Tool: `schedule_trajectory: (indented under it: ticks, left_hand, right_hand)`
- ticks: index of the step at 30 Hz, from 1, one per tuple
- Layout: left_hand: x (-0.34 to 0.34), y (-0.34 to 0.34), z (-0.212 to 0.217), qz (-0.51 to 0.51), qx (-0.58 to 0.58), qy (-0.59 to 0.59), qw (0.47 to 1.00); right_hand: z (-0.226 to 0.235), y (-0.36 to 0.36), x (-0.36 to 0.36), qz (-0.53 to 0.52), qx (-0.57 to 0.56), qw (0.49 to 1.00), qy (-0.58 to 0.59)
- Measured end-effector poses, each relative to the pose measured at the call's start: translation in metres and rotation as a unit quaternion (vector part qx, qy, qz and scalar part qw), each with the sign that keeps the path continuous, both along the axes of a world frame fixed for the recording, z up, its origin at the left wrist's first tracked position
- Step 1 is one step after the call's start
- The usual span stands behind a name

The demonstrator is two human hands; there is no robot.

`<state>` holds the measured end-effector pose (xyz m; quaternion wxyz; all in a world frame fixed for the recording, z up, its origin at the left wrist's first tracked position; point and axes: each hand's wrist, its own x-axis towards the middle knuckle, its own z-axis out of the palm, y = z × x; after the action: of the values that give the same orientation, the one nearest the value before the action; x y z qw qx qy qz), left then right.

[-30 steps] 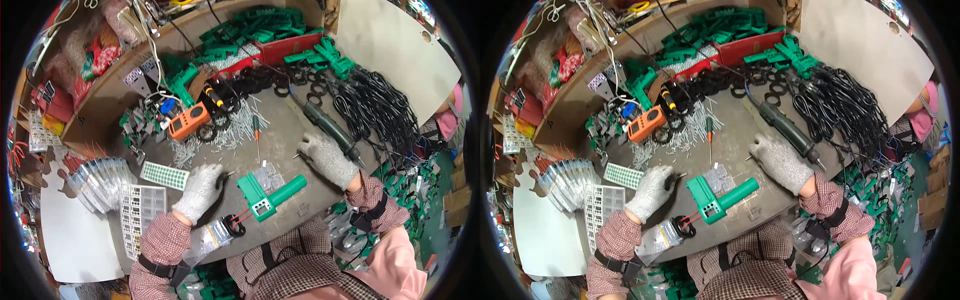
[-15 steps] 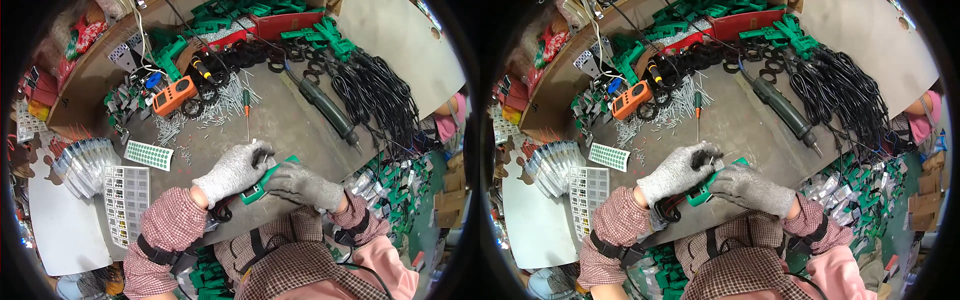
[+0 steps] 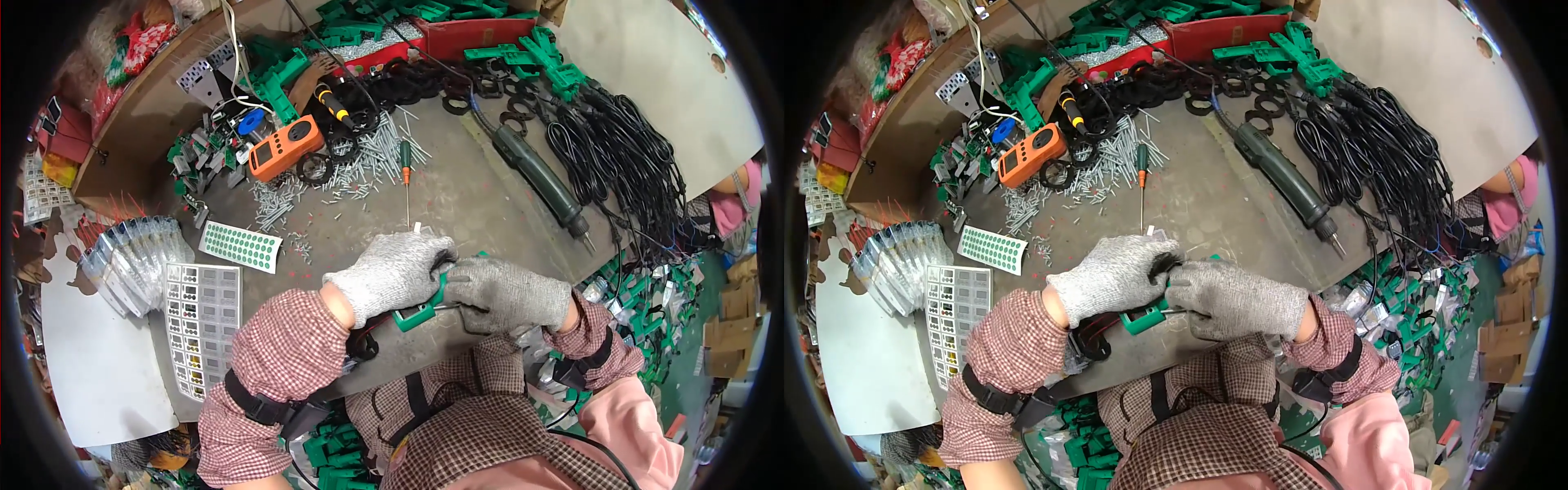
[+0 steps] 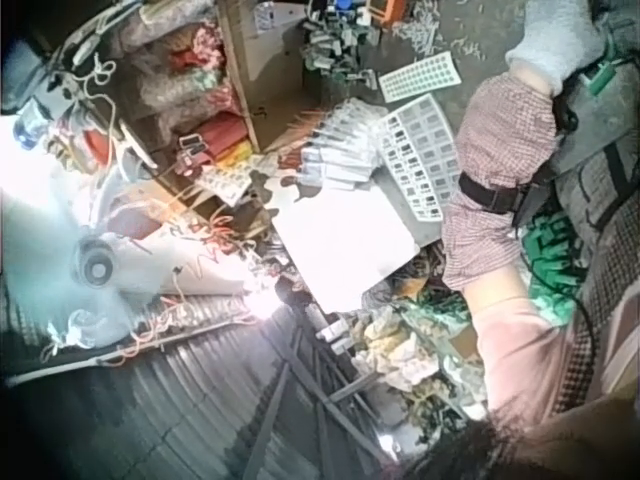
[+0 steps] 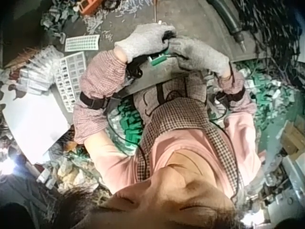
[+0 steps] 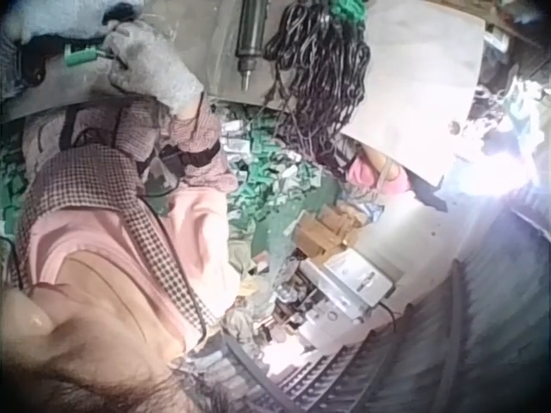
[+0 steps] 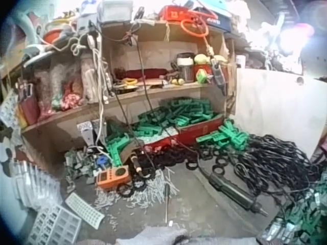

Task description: Assembling green plastic housings for a device using an electric screwdriver at a workshop bench.

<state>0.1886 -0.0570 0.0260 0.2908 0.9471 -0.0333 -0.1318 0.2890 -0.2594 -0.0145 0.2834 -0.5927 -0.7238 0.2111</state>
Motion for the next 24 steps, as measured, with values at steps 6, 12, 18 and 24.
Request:
schedule_trajectory:
  ticks: [6,12,18,24]
  left_hand:
    - [-0.014,0.025,0.025,-0.16,0.071,0.012,0.984]
    - [-0.026,0.023,0.022,-0.045,0.105,0.016,0.993]
    - [-0.031,0.023,0.022,0.027,0.068,0.055,0.996]
    - [-0.038,0.027,0.016,0.04,0.039,0.052,0.997]
  right_hand:
    - [0.007,-0.004,0.0,-0.028,0.021,0.999,-0.013]
    - [0.015,0.0,-0.001,-0.01,0.019,0.998,-0.062]
    - [0.01,0.007,-0.013,-0.007,0.03,0.994,-0.104]
    - [0.009,0.001,-0.012,-0.089,0.016,0.984,-0.154]
